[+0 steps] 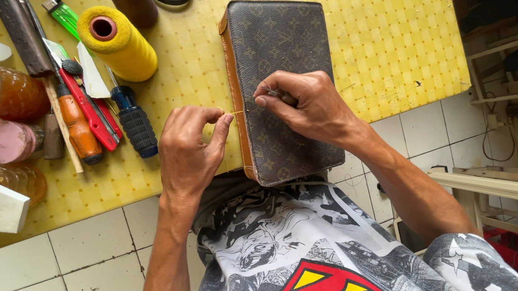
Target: The person hand-sews the edge of a brown patterned leather wallet using a needle and yellow thread. They repeatedly push the needle through the leather and pull the thread tight to secure the stitching along the side seam.
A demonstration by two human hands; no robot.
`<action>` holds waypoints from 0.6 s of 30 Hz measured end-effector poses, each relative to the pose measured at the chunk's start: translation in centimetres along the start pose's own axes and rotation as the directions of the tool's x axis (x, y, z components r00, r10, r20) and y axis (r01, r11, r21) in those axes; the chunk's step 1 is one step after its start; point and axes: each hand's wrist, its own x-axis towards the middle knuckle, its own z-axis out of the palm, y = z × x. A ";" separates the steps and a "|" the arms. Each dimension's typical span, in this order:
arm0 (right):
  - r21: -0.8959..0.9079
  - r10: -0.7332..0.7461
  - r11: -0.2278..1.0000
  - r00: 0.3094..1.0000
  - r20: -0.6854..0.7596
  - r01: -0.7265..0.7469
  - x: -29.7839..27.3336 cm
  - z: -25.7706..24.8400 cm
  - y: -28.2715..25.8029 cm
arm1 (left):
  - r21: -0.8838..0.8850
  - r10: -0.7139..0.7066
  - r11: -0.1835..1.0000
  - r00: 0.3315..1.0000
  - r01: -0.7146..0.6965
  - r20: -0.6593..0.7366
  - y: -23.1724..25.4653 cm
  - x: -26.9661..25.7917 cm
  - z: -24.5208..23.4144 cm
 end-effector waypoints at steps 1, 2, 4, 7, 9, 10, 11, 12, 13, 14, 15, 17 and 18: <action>0.035 0.006 0.999 0.999 -0.032 -0.005 -0.1 0.4 0.4 | -0.031 -0.039 0.999 0.999 0.039 -0.023 0.0 0.0 0.0; 0.040 0.009 0.999 1.000 -0.028 -0.008 -0.1 0.7 0.7 | -0.029 -0.045 0.999 0.999 0.045 -0.020 -0.1 0.1 0.3; 0.112 0.033 0.993 0.995 -0.091 -0.022 -0.3 1.3 1.3 | -0.035 -0.056 0.998 0.991 0.052 -0.120 -0.1 0.1 1.0; 0.101 0.044 0.994 0.993 -0.108 -0.033 -1.0 1.8 2.4 | -0.043 -0.112 0.993 0.982 0.107 -0.152 -0.3 -0.2 2.2; 0.121 0.029 0.992 0.993 -0.117 -0.015 -0.8 1.7 1.9 | -0.041 -0.136 0.991 0.979 0.131 -0.152 -0.4 -0.3 2.4; 0.134 0.007 0.991 0.991 -0.133 0.011 -0.7 1.7 1.7 | -0.041 -0.149 0.989 0.976 0.145 -0.157 -0.4 -0.3 2.4; 0.145 0.016 0.989 0.992 -0.123 0.002 -0.8 1.9 1.8 | -0.036 -0.163 0.987 0.975 0.159 -0.151 -0.4 -0.3 2.5; 0.137 0.012 0.991 0.992 -0.127 0.006 -0.8 2.0 1.8 | -0.017 -0.157 0.988 0.977 0.156 -0.145 -0.5 -0.3 2.6; 0.126 0.007 0.992 0.991 -0.133 0.010 -0.8 2.1 1.9 | -0.002 -0.149 0.989 0.979 0.150 -0.139 -0.6 -0.3 2.7; 0.133 0.014 0.991 0.992 -0.123 0.002 -0.8 2.2 2.1 | 0.001 -0.161 0.987 0.978 0.163 -0.135 -0.6 -0.1 2.7; 0.126 0.011 0.992 0.992 -0.125 0.005 -0.8 2.3 2.2 | 0.024 -0.153 0.987 0.980 0.158 -0.130 -0.6 -0.1 2.6; 0.127 0.017 0.992 0.993 -0.117 -0.002 -0.9 2.4 2.5 | 0.048 -0.158 0.985 0.980 0.165 -0.118 -0.5 0.0 2.6; 0.119 0.020 0.993 0.994 -0.110 -0.007 -0.9 2.4 2.6 | 0.070 -0.155 0.984 0.981 0.163 -0.114 -0.4 0.1 2.6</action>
